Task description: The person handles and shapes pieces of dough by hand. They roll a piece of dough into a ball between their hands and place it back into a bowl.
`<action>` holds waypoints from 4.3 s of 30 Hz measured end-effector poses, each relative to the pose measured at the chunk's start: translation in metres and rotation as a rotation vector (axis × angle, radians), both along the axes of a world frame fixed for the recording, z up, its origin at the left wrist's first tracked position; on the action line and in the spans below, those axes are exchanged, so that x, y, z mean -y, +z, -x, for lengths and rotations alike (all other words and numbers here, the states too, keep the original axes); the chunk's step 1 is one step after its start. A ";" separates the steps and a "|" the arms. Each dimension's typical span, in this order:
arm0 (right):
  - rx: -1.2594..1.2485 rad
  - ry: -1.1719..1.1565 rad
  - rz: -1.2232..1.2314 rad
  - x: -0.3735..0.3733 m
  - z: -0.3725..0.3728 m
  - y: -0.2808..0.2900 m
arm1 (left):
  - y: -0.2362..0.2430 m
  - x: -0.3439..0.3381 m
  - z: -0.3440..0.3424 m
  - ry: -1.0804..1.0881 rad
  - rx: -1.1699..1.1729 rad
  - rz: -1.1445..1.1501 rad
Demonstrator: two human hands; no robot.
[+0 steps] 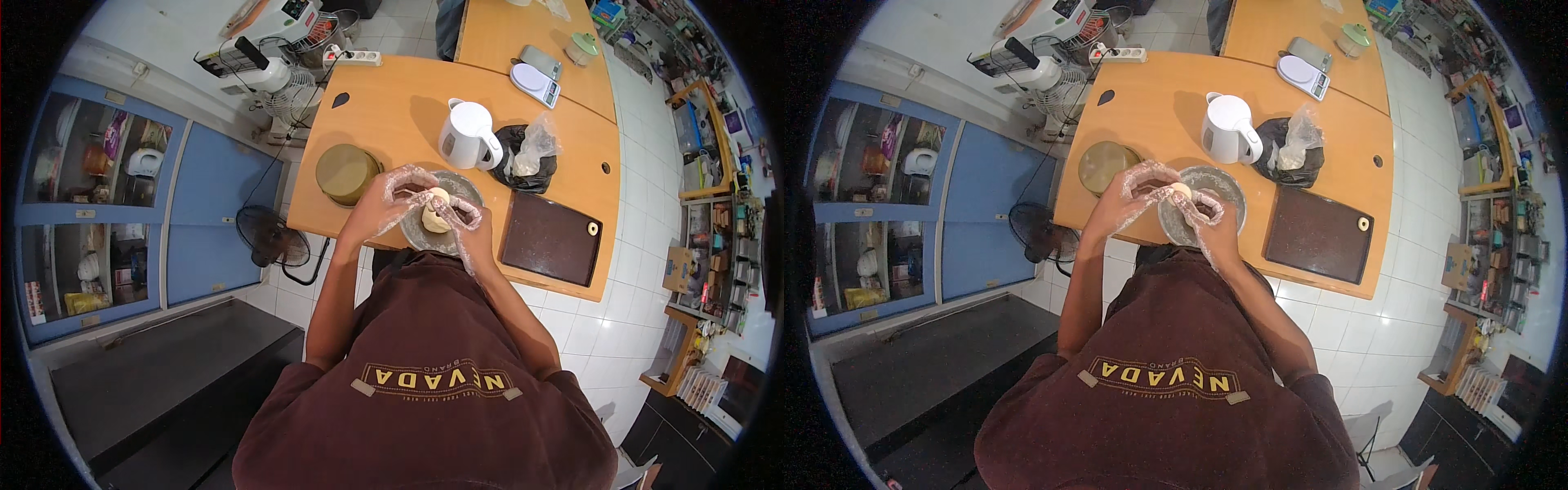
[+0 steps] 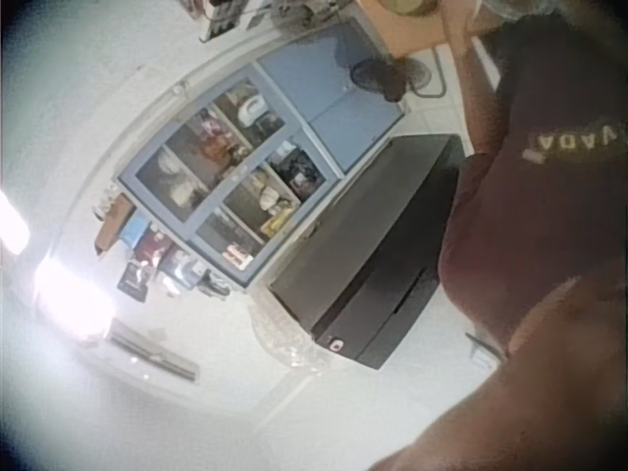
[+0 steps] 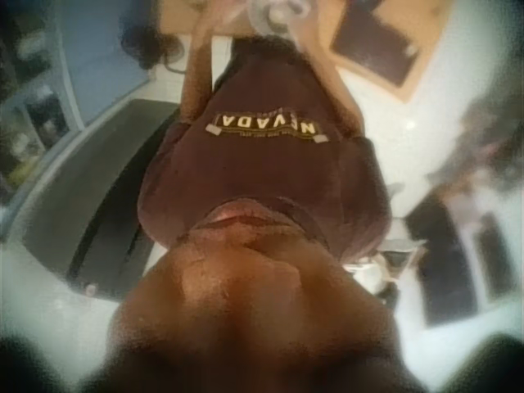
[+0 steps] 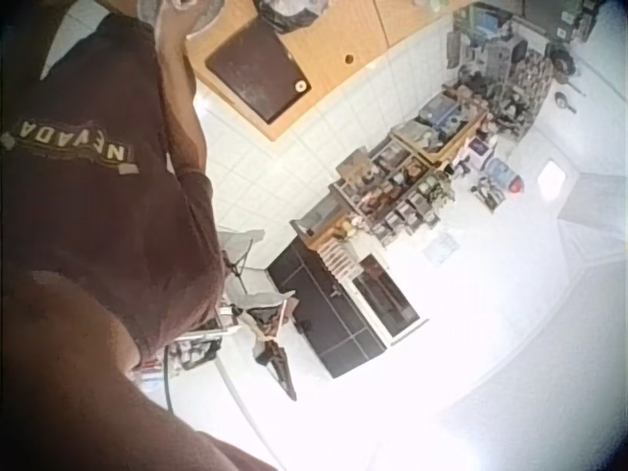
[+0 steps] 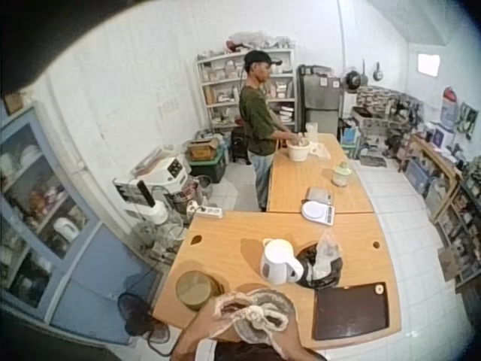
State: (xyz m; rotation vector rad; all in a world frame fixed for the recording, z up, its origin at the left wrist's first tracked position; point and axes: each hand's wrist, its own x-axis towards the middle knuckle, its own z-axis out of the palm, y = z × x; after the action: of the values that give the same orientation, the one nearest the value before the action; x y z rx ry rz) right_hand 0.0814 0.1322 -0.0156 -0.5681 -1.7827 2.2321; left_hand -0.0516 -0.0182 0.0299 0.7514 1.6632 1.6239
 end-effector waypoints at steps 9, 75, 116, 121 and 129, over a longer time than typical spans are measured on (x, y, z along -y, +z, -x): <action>-0.010 0.006 -0.048 0.001 0.000 0.000 | 0.002 0.004 0.005 -0.092 -0.108 0.033; -0.038 0.000 0.028 0.000 0.000 -0.007 | -0.006 0.001 -0.003 0.002 -0.074 0.064; -0.015 -0.053 0.033 -0.003 0.002 -0.001 | 0.002 -0.005 -0.003 0.006 -0.055 0.047; -0.042 -0.078 0.019 -0.002 0.001 0.002 | 0.005 -0.007 -0.007 0.023 0.012 0.019; 0.005 -0.030 0.036 -0.002 0.003 0.003 | -0.002 -0.002 0.001 -0.009 -0.024 0.085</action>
State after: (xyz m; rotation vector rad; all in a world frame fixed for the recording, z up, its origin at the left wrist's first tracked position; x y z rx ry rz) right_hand 0.0785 0.1338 -0.0121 -0.6043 -1.7284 2.2490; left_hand -0.0525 -0.0159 0.0280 0.7380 1.7320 1.5330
